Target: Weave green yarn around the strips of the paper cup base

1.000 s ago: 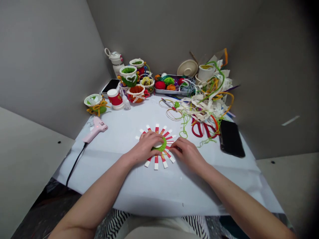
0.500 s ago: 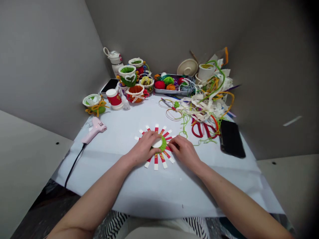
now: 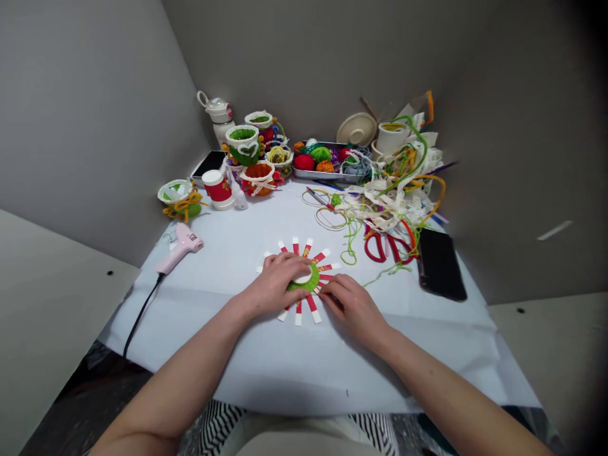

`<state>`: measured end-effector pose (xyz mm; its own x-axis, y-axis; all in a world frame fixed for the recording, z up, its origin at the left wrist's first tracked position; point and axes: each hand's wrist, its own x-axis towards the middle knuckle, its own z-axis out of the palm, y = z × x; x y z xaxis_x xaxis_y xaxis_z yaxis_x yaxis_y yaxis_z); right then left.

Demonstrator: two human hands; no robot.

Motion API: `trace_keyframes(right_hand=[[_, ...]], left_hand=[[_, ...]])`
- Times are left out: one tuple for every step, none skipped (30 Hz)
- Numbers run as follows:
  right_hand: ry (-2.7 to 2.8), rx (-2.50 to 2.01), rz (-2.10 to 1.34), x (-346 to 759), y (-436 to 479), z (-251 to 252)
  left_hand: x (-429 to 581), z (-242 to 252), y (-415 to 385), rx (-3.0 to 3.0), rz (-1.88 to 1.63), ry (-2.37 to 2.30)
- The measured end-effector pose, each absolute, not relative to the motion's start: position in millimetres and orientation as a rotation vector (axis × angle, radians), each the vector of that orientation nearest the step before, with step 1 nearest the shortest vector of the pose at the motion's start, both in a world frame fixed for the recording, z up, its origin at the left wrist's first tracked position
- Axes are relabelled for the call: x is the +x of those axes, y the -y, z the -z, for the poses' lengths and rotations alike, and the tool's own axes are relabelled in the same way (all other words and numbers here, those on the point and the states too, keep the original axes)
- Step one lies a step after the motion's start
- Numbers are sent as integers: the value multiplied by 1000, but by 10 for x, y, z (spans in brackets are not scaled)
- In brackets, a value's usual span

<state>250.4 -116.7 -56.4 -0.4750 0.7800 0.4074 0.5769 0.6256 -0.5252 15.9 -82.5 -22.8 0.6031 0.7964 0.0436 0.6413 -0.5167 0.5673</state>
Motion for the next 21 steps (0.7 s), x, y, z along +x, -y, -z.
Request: trace_keyframes(right_hand=[[2233, -1052, -418, 2516, 1175, 562], [2245, -1042, -416, 2531, 1189, 558], [2254, -1032, -411, 2550, 1208, 555], [2259, -1022, -402, 2574, 1234, 552], [2261, -1013, -389, 2600, 1268, 550], [2260, -1009, -374, 2628, 1308, 551], [2258, -1005, -361, 2658, 1353, 555], [2260, -1003, -352, 2687, 1400, 561], [2265, -1001, -351, 2713, 1448, 569], [2272, -996, -354, 2737, 1491, 577], [2278, -995, -361, 2755, 1528, 585], [2280, -999, -366, 2768, 1556, 591], [2277, -1010, -372, 2775, 1572, 593], [2269, -1034, -374, 2777, 1577, 591], [2256, -1065, -371, 2775, 1572, 583], [2245, -1103, -367, 2771, 1561, 570], [2238, -1141, -362, 2767, 1546, 554], [2236, -1172, -360, 2762, 1533, 535], [2239, -1192, -362, 2760, 1526, 516], [2243, -1199, -371, 2759, 1527, 500], [2248, -1196, -388, 2761, 1538, 488]], left_hand=[[193, 222, 837, 2309, -407, -1184], [224, 218, 846, 2292, -402, -1219], [250, 217, 853, 2276, -398, -1240], [269, 219, 857, 2264, -395, -1250], [280, 224, 858, 2256, -395, -1252], [284, 232, 858, 2250, -397, -1250], [282, 242, 856, 2247, -401, -1245], [276, 255, 853, 2247, -408, -1238], [268, 268, 851, 2248, -418, -1231], [260, 280, 849, 2251, -427, -1224], [254, 291, 847, 2255, -435, -1217], [250, 300, 846, 2260, -439, -1212], [247, 305, 846, 2264, -441, -1210], [247, 307, 847, 2267, -439, -1212], [248, 307, 847, 2269, -435, -1213], [250, 304, 847, 2270, -432, -1214], [252, 299, 848, 2272, -429, -1214], [254, 294, 848, 2273, -428, -1215], [255, 290, 847, 2273, -425, -1215], [256, 287, 845, 2271, -422, -1215], [256, 285, 843, 2269, -420, -1216]])
